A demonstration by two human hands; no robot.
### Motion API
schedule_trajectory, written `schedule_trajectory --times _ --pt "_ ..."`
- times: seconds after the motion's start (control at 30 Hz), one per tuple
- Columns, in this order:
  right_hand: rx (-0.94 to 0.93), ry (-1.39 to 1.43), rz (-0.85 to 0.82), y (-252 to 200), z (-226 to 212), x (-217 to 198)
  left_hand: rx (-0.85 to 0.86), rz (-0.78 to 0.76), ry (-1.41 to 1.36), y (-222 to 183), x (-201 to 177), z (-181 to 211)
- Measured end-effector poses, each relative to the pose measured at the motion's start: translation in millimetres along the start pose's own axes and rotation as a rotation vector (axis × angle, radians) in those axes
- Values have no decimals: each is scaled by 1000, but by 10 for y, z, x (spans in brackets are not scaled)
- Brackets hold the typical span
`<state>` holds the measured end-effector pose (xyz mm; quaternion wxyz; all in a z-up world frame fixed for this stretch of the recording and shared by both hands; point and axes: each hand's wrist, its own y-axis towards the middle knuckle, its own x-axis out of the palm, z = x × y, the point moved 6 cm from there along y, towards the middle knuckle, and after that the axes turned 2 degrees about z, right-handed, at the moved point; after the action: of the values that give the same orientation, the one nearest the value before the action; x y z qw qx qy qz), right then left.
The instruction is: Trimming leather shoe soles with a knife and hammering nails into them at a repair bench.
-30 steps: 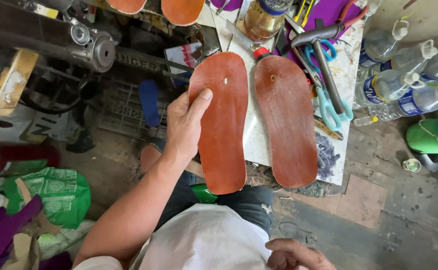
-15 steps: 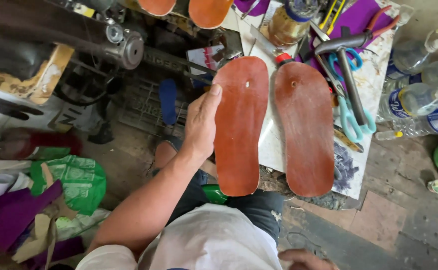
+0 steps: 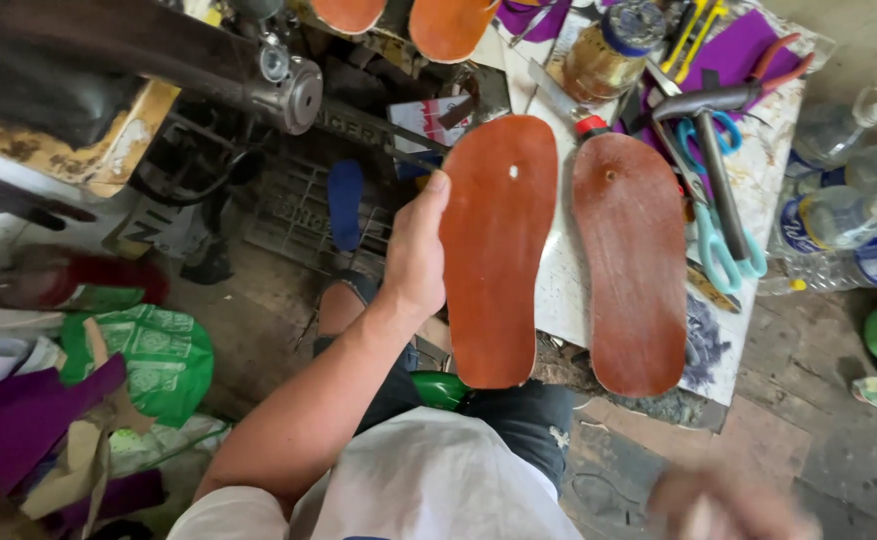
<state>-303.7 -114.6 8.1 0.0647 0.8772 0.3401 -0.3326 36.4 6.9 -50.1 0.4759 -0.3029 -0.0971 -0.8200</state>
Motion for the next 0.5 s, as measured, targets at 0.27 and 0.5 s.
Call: schedule_trajectory --times 0.27,0.5 --pt "138 -329 139 1399 -404 161 -270 -44 -485 -35 -4 -111" --pt "98 168 137 1421 -454 324 -369 -114 -598 -188 231 -153"
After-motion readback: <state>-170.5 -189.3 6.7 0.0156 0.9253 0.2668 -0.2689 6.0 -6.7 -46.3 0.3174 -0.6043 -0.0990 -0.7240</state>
